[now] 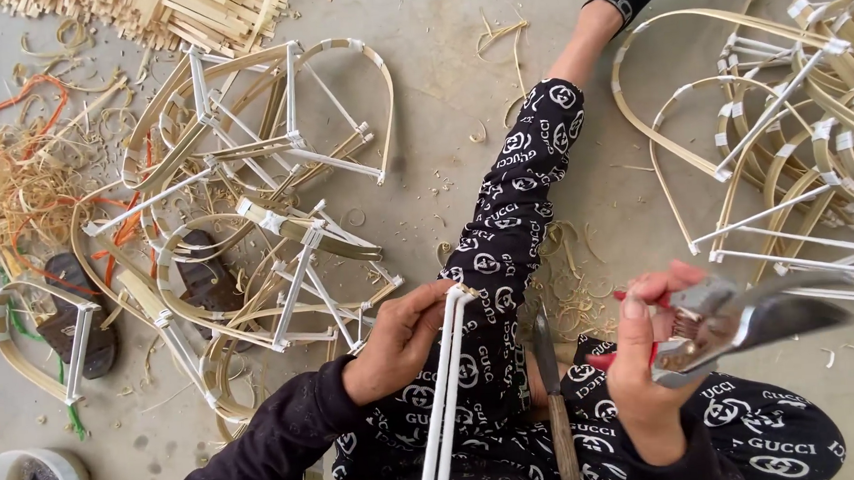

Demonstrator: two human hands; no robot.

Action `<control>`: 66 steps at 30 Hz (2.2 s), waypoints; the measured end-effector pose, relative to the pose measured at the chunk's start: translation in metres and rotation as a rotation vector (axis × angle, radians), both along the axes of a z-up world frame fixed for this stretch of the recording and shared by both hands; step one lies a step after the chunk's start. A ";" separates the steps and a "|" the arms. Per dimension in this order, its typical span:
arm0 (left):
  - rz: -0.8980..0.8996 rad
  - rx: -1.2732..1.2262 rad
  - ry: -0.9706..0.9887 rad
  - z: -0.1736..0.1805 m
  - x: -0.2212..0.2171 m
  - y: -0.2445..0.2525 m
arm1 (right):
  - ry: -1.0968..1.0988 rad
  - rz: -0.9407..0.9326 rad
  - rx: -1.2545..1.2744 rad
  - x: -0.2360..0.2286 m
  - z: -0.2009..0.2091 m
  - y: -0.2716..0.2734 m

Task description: Assembling and shaping bamboo strips into curved frame structures using pliers and a knife.

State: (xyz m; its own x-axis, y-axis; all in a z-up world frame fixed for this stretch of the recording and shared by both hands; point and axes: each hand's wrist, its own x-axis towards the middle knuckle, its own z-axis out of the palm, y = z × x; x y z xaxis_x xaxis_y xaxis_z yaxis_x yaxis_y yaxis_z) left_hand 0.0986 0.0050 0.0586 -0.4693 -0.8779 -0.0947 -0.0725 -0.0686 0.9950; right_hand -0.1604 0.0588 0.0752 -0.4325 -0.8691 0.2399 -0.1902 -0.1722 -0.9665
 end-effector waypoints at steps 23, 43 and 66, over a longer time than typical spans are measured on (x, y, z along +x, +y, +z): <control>-0.027 0.156 0.017 0.004 0.051 0.003 | 0.560 0.742 0.320 0.071 -0.018 -0.013; -0.041 0.183 -0.060 -0.022 0.060 0.009 | 0.721 0.755 0.090 0.062 -0.083 -0.045; 0.357 0.586 0.595 -0.013 0.020 -0.058 | 0.994 0.051 0.555 -0.102 -0.147 -0.017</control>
